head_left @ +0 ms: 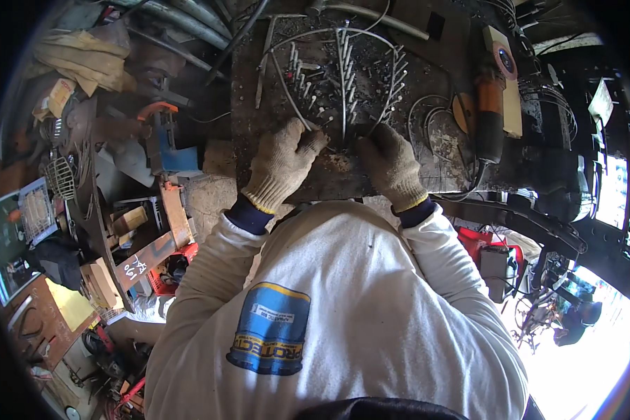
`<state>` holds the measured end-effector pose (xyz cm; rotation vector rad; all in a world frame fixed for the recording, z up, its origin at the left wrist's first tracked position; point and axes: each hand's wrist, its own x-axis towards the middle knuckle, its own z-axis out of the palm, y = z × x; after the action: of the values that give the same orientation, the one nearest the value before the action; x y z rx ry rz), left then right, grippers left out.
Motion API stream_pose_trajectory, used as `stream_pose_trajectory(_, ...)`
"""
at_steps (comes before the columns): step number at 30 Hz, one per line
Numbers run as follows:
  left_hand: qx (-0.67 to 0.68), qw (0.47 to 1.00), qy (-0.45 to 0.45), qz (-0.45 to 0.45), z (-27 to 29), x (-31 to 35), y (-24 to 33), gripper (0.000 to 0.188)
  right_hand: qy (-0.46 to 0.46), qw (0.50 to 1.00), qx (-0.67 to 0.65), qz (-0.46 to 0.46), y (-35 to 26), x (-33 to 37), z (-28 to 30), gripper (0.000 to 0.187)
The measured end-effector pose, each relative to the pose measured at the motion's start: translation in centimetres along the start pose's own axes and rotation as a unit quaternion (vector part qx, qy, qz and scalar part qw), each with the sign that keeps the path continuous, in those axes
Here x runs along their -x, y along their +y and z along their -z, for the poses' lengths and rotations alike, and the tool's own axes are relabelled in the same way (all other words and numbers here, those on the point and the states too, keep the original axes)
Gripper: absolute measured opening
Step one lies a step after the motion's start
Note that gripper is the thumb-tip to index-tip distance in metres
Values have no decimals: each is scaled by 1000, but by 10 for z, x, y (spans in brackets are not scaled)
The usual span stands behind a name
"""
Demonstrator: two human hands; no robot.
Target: The person fits curved metal ribs into a circular metal frame on a workbench, using a hammer to tap the parts into place and pliers to adjust them.
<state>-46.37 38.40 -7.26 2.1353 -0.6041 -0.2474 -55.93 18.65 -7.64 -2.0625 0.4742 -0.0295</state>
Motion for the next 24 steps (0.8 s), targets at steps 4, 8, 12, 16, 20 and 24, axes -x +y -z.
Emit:
stream_pose_trajectory(4,-31,998,-34,47,4,-2,8,20,15,999,-30,14,3,2,0,24)
stream_pose_trajectory(8,-15,999,-16,28,3,0,7,22,4,999,-41,-1,-4,3,2,24)
stream_pose_trajectory(12,3,999,-20,31,0,0,2,29,8,999,-37,9,-12,6,5,24)
stream_pose_trajectory(16,1,999,-14,33,0,2,3,28,3,999,-39,10,-6,4,3,24)
stream_pose_trajectory(20,5,1000,-11,29,-2,1,2,27,6,999,-27,21,8,2,-1,26)
stream_pose_trajectory(24,-14,1000,6,1,-4,2,1,21,7,999,-27,21,11,1,-2,27)
